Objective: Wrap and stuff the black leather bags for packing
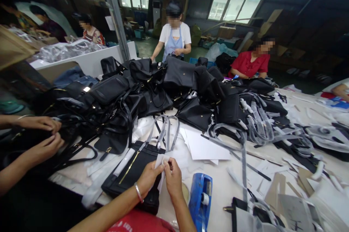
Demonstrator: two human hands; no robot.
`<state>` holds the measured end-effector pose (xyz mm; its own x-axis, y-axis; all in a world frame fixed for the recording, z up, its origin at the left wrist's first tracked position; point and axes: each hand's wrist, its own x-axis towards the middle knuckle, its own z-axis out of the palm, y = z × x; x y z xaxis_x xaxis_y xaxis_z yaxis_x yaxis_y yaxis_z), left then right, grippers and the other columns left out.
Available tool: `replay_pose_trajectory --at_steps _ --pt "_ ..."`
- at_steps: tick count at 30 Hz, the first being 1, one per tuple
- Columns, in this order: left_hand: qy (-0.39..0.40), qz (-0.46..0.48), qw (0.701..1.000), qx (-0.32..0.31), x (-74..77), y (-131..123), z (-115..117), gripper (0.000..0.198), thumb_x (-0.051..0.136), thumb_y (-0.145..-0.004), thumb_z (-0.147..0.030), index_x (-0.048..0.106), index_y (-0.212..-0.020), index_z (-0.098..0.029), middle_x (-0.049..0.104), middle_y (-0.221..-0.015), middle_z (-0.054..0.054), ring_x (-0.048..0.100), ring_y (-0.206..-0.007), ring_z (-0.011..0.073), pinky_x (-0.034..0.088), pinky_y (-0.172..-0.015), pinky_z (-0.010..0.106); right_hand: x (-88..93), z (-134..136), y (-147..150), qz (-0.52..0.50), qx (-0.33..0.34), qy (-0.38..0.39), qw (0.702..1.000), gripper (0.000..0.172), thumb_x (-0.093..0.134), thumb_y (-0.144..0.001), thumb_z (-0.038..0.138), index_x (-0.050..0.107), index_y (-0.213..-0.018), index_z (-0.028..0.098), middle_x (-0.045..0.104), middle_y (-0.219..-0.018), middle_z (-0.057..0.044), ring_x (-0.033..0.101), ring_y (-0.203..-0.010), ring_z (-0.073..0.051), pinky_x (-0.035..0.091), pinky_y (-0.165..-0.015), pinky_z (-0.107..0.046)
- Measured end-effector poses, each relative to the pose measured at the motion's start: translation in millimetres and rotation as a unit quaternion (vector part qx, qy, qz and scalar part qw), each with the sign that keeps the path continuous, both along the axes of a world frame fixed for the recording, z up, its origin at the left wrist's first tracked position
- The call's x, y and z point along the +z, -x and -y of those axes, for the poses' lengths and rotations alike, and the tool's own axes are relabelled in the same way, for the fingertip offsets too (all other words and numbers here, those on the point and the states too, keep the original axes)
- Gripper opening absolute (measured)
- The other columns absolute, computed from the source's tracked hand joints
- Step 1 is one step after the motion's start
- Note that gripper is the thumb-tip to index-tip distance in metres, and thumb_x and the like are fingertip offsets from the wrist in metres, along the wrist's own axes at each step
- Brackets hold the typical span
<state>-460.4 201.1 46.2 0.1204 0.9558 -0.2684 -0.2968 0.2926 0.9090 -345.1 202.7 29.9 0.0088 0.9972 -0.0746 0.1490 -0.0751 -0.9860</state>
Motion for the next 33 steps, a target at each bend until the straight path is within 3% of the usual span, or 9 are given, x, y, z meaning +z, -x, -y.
replay_pose_trajectory --at_steps 3,6,11,16,22,25,28,31,33 --pt "0.012 -0.027 0.999 0.022 -4.1 -3 -1 0.038 0.062 -0.076 -0.041 0.068 -0.1 -0.011 0.07 -0.089 0.009 0.063 -0.081 0.0225 0.048 -0.081 0.034 3.0 0 2 -0.025 -0.018 0.024 0.999 0.027 0.055 -0.082 0.044 0.062 -0.094 0.021 0.065 -0.09 -0.003 0.059 -0.08 -0.018 0.046 -0.071 -0.026" --pt "0.027 -0.033 0.999 0.004 -9.2 -3 -3 0.039 0.06 -0.076 -0.041 0.067 -0.1 -0.011 0.069 -0.082 0.008 0.063 -0.072 0.0208 0.05 -0.068 0.031 7.1 -6 -5 -0.069 0.016 0.076 0.995 0.031 0.058 -0.078 0.048 0.063 -0.093 0.02 0.065 -0.084 -0.003 0.058 -0.072 -0.018 0.045 -0.061 -0.026" --pt "0.021 -0.063 0.997 -0.035 -18.2 -1 -7 0.036 0.055 -0.079 -0.039 0.064 -0.099 -0.011 0.066 -0.071 0.006 0.06 -0.061 0.0171 0.049 -0.059 0.028 6.3 -13 -14 -0.012 -0.003 0.057 0.998 0.029 0.063 -0.074 0.046 0.065 -0.085 0.019 0.063 -0.075 -0.002 0.055 -0.068 -0.017 0.044 -0.064 -0.026" --pt "-0.022 -0.193 0.981 -0.004 -26.6 -3 -2 0.025 0.05 -0.082 -0.039 0.059 -0.093 -0.018 0.066 -0.078 0.004 0.06 -0.064 0.0174 0.046 -0.06 0.026 -6.5 -9 -7 -0.028 -0.041 0.059 0.997 0.027 0.06 -0.077 0.047 0.062 -0.081 0.02 0.061 -0.072 0.0 0.055 -0.067 -0.016 0.044 -0.059 -0.025" --pt "-0.11 -0.353 0.929 0.021 -20.8 -5 2 0.016 0.044 -0.087 -0.032 0.052 -0.093 -0.02 0.065 -0.084 0.006 0.062 -0.077 0.0194 0.041 -0.069 0.026 -23.2 -6 -6 -0.1 -0.074 0.091 0.988 0.031 0.064 -0.072 0.048 0.056 -0.069 0.018 0.055 -0.059 0.002 0.051 -0.055 -0.013 0.043 -0.055 -0.024" --pt "-0.159 -0.398 0.903 -0.019 -20.3 -6 4 0.013 0.04 -0.089 -0.028 0.051 -0.089 -0.022 0.064 -0.081 0.005 0.061 -0.073 0.0184 0.038 -0.064 0.025 -28.7 -7 -5 -0.16 -0.11 0.143 0.97 0.032 0.067 -0.068 0.046 0.052 -0.062 0.019 0.051 -0.052 0.004 0.048 -0.05 -0.011 0.042 -0.052 -0.024" --pt "-0.211 -0.474 0.852 -0.071 -23.7 -5 5 0.014 0.036 -0.088 -0.02 0.051 -0.088 -0.022 0.062 -0.08 0.005 0.06 -0.073 0.0189 0.036 -0.063 0.026 -29.5 -7 -4 -0.189 -0.134 0.19 0.954 0.03 0.069 -0.063 0.043 0.05 -0.058 0.019 0.049 -0.048 0.004 0.047 -0.046 -0.011 0.043 -0.05 -0.025" --pt "-0.25 -0.535 0.8 -0.11 -27.6 -4 5 0.016 0.036 -0.087 -0.016 0.051 -0.089 -0.021 0.061 -0.084 0.006 0.059 -0.075 0.0187 0.036 -0.062 0.026 -25.2 -6 -4 -0.189 -0.147 0.199 0.95 0.029 0.07 -0.061 0.041 0.051 -0.058 0.019 0.05 -0.048 0.004 0.048 -0.046 -0.011 0.044 -0.05 -0.025" --pt "-0.258 -0.552 0.783 -0.122 -29.1 -3 4 0.017 0.036 -0.087 -0.015 0.052 -0.09 -0.02 0.06 -0.086 0.006 0.058 -0.074 0.0176 0.037 -0.061 0.026 -19.6 -3 -4 -0.195 -0.147 0.195 0.95 0.029 0.07 -0.062 0.042 0.054 -0.062 0.018 0.055 -0.053 0.001 0.052 -0.05 -0.012 0.046 -0.054 -0.026"
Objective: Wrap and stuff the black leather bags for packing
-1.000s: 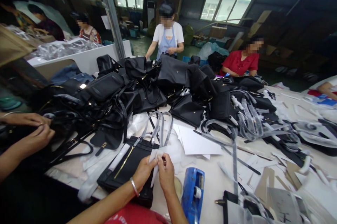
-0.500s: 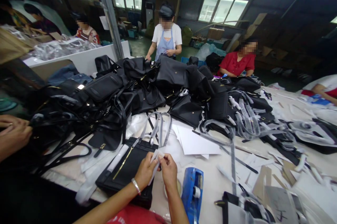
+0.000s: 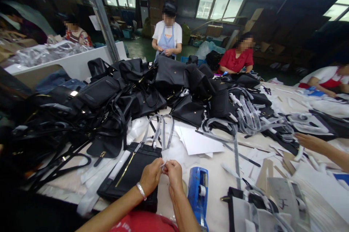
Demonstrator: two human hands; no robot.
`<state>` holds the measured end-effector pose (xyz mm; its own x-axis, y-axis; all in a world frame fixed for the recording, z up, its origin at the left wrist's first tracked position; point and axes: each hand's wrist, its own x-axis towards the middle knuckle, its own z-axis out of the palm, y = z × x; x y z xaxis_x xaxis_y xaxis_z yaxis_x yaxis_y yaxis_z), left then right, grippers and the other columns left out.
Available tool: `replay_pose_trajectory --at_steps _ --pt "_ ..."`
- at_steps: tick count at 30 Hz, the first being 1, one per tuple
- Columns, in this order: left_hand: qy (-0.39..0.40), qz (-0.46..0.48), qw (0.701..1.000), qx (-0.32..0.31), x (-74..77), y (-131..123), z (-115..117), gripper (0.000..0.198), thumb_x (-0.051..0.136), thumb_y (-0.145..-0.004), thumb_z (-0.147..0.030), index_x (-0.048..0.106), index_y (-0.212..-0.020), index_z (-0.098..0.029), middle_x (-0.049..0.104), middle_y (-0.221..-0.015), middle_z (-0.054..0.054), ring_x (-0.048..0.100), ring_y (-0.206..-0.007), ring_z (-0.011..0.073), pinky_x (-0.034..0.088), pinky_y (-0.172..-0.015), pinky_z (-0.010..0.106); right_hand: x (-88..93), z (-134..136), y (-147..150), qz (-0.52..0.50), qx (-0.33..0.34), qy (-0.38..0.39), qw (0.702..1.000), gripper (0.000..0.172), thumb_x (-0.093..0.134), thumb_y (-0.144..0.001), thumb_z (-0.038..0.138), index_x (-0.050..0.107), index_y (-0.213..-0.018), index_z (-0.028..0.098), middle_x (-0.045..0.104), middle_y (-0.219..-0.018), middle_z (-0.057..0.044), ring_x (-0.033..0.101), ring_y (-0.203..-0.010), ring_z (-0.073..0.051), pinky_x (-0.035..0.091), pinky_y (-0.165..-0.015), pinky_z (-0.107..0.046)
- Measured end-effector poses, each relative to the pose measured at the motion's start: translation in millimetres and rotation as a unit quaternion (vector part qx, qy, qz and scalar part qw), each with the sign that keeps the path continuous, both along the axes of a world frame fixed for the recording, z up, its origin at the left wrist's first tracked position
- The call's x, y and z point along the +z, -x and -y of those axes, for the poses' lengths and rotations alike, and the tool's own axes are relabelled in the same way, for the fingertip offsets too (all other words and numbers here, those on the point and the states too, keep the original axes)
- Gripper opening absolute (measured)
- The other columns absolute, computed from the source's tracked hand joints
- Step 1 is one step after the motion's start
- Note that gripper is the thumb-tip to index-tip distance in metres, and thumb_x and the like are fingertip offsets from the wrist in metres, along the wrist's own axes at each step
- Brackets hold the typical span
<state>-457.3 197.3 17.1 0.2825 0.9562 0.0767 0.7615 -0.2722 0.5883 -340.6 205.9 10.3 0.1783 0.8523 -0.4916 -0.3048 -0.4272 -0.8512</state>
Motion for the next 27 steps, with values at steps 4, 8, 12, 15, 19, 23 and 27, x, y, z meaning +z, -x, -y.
replay_pose_trajectory --at_steps 4,8,12,15,19,23,27 --pt "0.004 -0.036 0.999 -0.007 0.7 2 0 0.021 0.034 -0.089 -0.016 0.053 -0.094 -0.02 0.058 -0.086 0.006 0.057 -0.072 0.0164 0.038 -0.059 0.025 11.4 9 1 -0.008 0.032 -0.045 0.998 0.032 0.067 -0.069 0.046 0.062 -0.074 0.015 0.063 -0.068 -0.003 0.059 -0.065 -0.015 0.05 -0.067 -0.029" --pt "-0.006 -0.043 0.998 -0.05 7.7 2 4 0.028 0.034 -0.089 -0.013 0.055 -0.106 -0.021 0.058 -0.096 0.008 0.058 -0.082 0.0182 0.043 -0.066 0.026 7.6 10 0 0.026 0.032 -0.089 0.995 0.031 0.065 -0.072 0.047 0.062 -0.075 0.016 0.064 -0.071 -0.003 0.058 -0.066 -0.015 0.048 -0.065 -0.028" --pt "0.051 0.108 0.991 -0.062 16.0 5 4 0.027 0.043 -0.085 -0.017 0.054 -0.11 -0.021 0.06 -0.106 0.01 0.058 -0.097 0.022 0.045 -0.082 0.033 -6.7 9 -6 0.105 0.011 -0.094 0.99 0.028 0.064 -0.072 0.044 0.063 -0.072 0.016 0.061 -0.063 0.0 0.055 -0.059 -0.015 0.045 -0.058 -0.026" --pt "0.198 0.31 0.929 0.031 16.0 7 -1 0.029 0.054 -0.083 -0.035 0.053 -0.106 -0.018 0.067 -0.093 0.009 0.064 -0.085 0.0214 0.048 -0.076 0.032 -6.2 13 -5 0.159 0.01 -0.101 0.982 0.024 0.06 -0.077 0.04 0.064 -0.078 0.017 0.061 -0.063 0.0 0.056 -0.059 -0.015 0.043 -0.057 -0.025" --pt "0.323 0.444 0.83 0.101 8.8 6 -8 0.038 0.066 -0.072 -0.043 0.056 -0.095 -0.014 0.069 -0.077 0.005 0.064 -0.067 0.017 0.048 -0.066 0.027 10.8 18 8 0.296 0.013 -0.155 0.942 0.013 0.055 -0.082 0.03 0.064 -0.084 0.021 0.064 -0.077 -0.001 0.058 -0.071 -0.016 0.042 -0.067 -0.025" --pt "0.402 0.451 0.794 0.067 6.5 12 -10 0.035 0.07 -0.068 -0.042 0.061 -0.084 -0.013 0.067 -0.07 0.002 0.06 -0.059 0.0123 0.045 -0.059 0.022 24.3 28 -6 0.349 0.085 -0.18 0.916 0.016 0.049 -0.084 0.024 0.064 -0.09 0.023 0.064 -0.082 -0.001 0.058 -0.075 -0.016 0.041 -0.07 -0.025" --pt "0.418 0.445 0.787 0.084 9.3 21 -12 0.035 0.071 -0.067 -0.042 0.061 -0.082 -0.012 0.069 -0.075 0.003 0.058 -0.056 0.0098 0.044 -0.056 0.02 25.0 78 -71 0.454 -0.013 -0.096 0.886 0.019 0.047 -0.085 0.029 0.064 -0.094 0.024 0.065 -0.092 -0.006 0.056 -0.085 -0.021 0.038 -0.077 -0.03"
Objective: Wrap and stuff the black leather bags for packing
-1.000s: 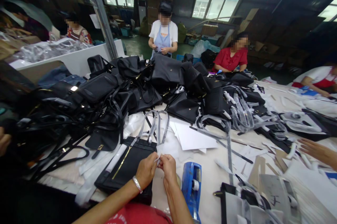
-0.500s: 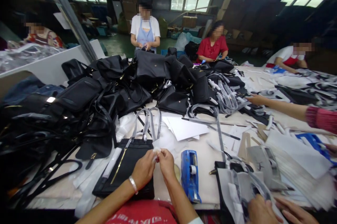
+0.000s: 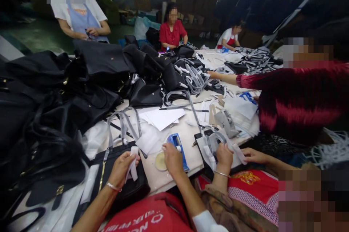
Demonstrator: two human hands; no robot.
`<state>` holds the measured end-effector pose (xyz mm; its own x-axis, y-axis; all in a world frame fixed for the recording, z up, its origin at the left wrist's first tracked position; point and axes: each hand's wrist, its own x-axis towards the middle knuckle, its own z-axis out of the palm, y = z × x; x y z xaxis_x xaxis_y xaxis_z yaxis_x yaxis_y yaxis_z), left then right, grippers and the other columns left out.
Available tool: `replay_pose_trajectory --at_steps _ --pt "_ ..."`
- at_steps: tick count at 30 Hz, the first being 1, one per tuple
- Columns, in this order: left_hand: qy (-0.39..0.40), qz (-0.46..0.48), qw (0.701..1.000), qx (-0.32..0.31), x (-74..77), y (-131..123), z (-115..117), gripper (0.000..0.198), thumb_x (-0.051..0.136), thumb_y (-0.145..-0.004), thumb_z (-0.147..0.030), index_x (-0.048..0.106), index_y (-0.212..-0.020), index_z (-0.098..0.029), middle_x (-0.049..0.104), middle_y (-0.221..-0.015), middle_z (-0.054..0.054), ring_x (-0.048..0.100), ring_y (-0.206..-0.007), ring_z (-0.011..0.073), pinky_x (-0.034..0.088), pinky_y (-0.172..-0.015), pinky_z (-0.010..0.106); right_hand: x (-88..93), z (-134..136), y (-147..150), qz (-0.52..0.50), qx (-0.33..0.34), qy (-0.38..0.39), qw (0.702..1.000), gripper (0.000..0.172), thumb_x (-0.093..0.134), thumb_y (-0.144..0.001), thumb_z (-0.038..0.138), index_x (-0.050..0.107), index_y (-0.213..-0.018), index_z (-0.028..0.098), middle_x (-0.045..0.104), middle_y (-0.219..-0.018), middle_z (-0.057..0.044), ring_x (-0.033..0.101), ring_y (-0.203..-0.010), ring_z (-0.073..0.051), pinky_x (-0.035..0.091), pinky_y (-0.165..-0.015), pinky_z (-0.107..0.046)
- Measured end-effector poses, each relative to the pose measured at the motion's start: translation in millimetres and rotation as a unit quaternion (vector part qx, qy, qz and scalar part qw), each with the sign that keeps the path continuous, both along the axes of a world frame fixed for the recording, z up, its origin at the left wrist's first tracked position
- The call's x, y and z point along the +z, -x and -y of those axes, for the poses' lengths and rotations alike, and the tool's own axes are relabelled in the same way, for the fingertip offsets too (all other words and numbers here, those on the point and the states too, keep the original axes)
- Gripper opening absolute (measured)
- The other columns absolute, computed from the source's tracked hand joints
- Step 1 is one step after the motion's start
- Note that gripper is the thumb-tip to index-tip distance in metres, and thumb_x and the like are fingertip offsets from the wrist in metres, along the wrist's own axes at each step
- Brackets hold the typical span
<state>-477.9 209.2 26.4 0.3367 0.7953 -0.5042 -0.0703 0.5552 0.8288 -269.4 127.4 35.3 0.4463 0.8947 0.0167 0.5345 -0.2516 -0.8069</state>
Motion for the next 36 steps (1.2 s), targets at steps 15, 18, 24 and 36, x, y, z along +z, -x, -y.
replay_pose_trajectory --at_steps 15,18,24,36 --pt "0.006 0.02 1.0 -0.009 -6.0 0 -1 0.035 0.072 -0.067 -0.039 0.06 -0.084 -0.012 0.069 -0.076 0.004 0.06 -0.058 0.0102 0.047 -0.058 0.022 -49.6 89 -66 -0.071 -0.098 0.158 0.98 0.035 0.056 -0.071 0.051 0.057 -0.058 0.018 0.059 -0.06 -0.001 0.053 -0.063 -0.016 0.038 -0.06 -0.025" --pt "0.005 0.017 1.0 -0.001 -5.6 0 -1 0.035 0.073 -0.066 -0.038 0.06 -0.085 -0.011 0.069 -0.076 0.005 0.06 -0.059 0.0099 0.047 -0.058 0.021 -40.9 102 -67 -0.091 -0.097 0.148 0.98 0.035 0.053 -0.074 0.051 0.056 -0.063 0.018 0.058 -0.061 0.0 0.052 -0.062 -0.015 0.038 -0.058 -0.024" --pt "-0.001 0.014 1.0 -0.004 -3.9 -3 0 0.033 0.071 -0.069 -0.037 0.059 -0.085 -0.011 0.068 -0.075 0.004 0.059 -0.058 0.0097 0.047 -0.058 0.021 -35.7 133 -52 -0.234 -0.152 0.188 0.942 0.033 0.055 -0.07 0.051 0.053 -0.068 0.018 0.056 -0.058 0.002 0.044 -0.045 -0.009 0.033 -0.043 -0.02" --pt "-0.01 0.019 1.0 0.008 -3.0 -10 0 0.026 0.068 -0.071 -0.035 0.054 -0.078 -0.014 0.067 -0.069 0.003 0.058 -0.053 0.0093 0.044 -0.052 0.02 -26.3 137 -47 -0.003 -0.113 0.234 0.966 0.018 0.05 -0.077 0.036 0.051 -0.066 0.022 0.057 -0.059 -0.003 0.054 -0.057 -0.019 0.034 -0.054 -0.027"
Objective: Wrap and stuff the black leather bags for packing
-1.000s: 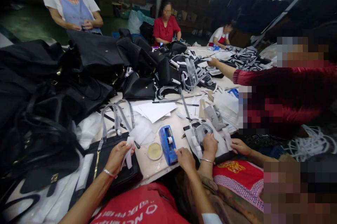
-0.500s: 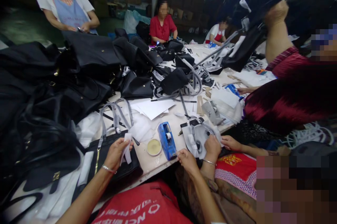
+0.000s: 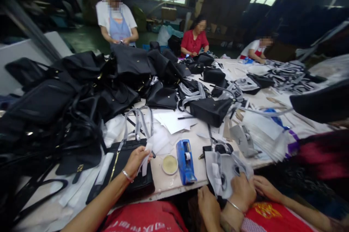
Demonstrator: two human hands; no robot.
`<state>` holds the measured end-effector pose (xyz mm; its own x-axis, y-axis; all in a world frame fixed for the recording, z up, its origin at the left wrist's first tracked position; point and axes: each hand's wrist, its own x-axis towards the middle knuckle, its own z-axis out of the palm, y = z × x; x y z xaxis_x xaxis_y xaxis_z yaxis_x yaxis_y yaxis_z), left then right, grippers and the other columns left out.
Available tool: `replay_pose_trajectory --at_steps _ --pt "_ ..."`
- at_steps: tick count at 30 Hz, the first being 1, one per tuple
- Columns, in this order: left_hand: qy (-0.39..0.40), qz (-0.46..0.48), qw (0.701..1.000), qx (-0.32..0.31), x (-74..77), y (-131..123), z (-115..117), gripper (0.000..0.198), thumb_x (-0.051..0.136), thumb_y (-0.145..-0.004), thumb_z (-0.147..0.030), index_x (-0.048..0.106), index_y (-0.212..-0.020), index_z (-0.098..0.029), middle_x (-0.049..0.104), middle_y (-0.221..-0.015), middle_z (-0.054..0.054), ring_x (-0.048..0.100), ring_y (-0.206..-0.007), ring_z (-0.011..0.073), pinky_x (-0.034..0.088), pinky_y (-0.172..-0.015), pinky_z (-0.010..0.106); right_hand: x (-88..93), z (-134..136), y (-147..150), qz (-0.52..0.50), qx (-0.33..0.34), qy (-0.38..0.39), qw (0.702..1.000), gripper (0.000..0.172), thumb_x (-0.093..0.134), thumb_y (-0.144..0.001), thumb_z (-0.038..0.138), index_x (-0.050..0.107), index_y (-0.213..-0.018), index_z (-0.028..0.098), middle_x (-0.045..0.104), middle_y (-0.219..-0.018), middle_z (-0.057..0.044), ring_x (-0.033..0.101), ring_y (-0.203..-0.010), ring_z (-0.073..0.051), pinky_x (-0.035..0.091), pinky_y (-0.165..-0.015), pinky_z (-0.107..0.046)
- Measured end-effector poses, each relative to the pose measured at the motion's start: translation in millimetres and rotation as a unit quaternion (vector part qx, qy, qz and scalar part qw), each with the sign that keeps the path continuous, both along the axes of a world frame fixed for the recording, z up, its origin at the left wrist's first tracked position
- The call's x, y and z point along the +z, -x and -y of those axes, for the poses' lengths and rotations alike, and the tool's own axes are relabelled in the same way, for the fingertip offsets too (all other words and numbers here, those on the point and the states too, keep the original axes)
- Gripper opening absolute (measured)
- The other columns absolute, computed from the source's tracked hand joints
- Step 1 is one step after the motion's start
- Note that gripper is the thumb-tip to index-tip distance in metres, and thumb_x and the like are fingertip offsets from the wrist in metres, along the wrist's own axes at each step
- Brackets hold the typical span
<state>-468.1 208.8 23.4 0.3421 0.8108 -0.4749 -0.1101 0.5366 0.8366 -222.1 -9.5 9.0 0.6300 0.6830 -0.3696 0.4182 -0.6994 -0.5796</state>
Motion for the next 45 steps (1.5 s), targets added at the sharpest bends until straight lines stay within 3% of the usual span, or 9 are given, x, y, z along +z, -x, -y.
replay_pose_trajectory --at_steps 4,8,12,18,23,27,35,39,45 --pt "0.016 0.002 1.0 0.018 1.5 -3 -2 0.027 0.069 -0.069 -0.034 0.052 -0.076 -0.015 0.066 -0.066 0.003 0.056 -0.05 0.0086 0.042 -0.05 0.019 39.4 -57 32 -0.014 0.137 -0.099 0.985 0.023 0.041 -0.088 0.041 0.056 -0.086 0.023 0.062 -0.073 -0.002 0.058 -0.068 -0.019 0.04 -0.064 -0.027" --pt "0.001 -0.007 1.0 0.021 3.9 -2 -2 0.029 0.069 -0.069 -0.036 0.051 -0.076 -0.015 0.066 -0.065 0.004 0.056 -0.05 0.0091 0.043 -0.051 0.02 71.1 -145 74 -0.075 0.296 -0.208 0.929 0.021 0.041 -0.092 0.033 0.058 -0.086 0.022 0.062 -0.075 0.0 0.057 -0.071 -0.015 0.041 -0.068 -0.024" --pt "-0.012 0.007 1.0 0.022 8.2 0 -1 0.03 0.069 -0.069 -0.038 0.05 -0.077 -0.015 0.066 -0.064 0.004 0.056 -0.05 0.0096 0.042 -0.052 0.021 66.5 -200 89 -0.032 0.423 -0.239 0.873 0.016 0.044 -0.091 0.023 0.06 -0.087 0.022 0.063 -0.082 -0.001 0.057 -0.079 -0.016 0.04 -0.073 -0.025" --pt "0.028 0.06 0.998 0.019 9.9 8 -5 0.033 0.071 -0.069 -0.04 0.051 -0.078 -0.015 0.065 -0.064 0.003 0.055 -0.05 0.0089 0.04 -0.05 0.019 44.4 -224 85 0.019 0.521 -0.209 0.827 0.013 0.044 -0.09 0.021 0.057 -0.09 0.021 0.064 -0.087 -0.003 0.057 -0.084 -0.017 0.04 -0.075 -0.026" --pt "0.075 0.126 0.989 -0.006 -1.1 15 -11 0.031 0.069 -0.072 -0.038 0.05 -0.08 -0.016 0.064 -0.065 0.003 0.054 -0.048 0.0077 0.036 -0.047 0.017 37.6 -238 80 -0.068 0.499 -0.158 0.85 0.007 0.049 -0.087 0.024 0.052 -0.092 0.022 0.063 -0.076 0.002 0.058 -0.07 -0.014 0.038 -0.064 -0.024" --pt "0.121 0.163 0.979 -0.024 -5.8 17 -18 0.028 0.07 -0.072 -0.034 0.052 -0.081 -0.015 0.062 -0.065 0.002 0.052 -0.048 0.0076 0.038 -0.048 0.018 24.4 -243 79 -0.25 0.391 -0.142 0.874 0.03 0.057 -0.08 0.027 0.043 -0.106 0.022 0.058 -0.061 0.007 0.053 -0.054 -0.013 0.039 -0.056 -0.023" --pt "0.184 0.246 0.95 -0.057 5.7 13 -30 0.031 0.071 -0.071 -0.035 0.061 -0.088 -0.011 0.058 -0.069 0.004 0.048 -0.05 0.0064 0.036 -0.049 0.019 -1.9 -237 87 -0.487 0.243 -0.127 0.829 0.032 0.056 -0.082 0.042 0.05 -0.104 0.019 0.057 -0.064 0.003 0.053 -0.055 -0.012 0.042 -0.055 -0.024" --pt "0.122 0.186 0.975 -0.03 4.2 2 -28 0.028 0.07 -0.072 -0.036 0.055 -0.081 -0.014 0.061 -0.067 0.004 0.05 -0.049 0.0074 0.035 -0.049 0.019 5.6 -242 76 -0.496 0.273 -0.093 0.819 0.035 0.059 -0.08 0.043 0.055 -0.106 0.019 0.057 -0.072 0.001 0.053 -0.059 -0.011 0.042 -0.054 -0.023" --pt "-0.062 -0.051 0.997 0.023 -14.6 -11 -15 0.025 0.067 -0.072 -0.036 0.05 -0.076 -0.018 0.061 -0.063 0.0 0.056 -0.055 0.0122 0.041 -0.05 0.021 0.6 -253 80 -0.366 0.311 -0.097 0.872 0.026 0.059 -0.079 0.042 0.059 -0.076 0.016 0.054 -0.059 0.004 0.046 -0.053 -0.009 0.036 -0.052 -0.021"
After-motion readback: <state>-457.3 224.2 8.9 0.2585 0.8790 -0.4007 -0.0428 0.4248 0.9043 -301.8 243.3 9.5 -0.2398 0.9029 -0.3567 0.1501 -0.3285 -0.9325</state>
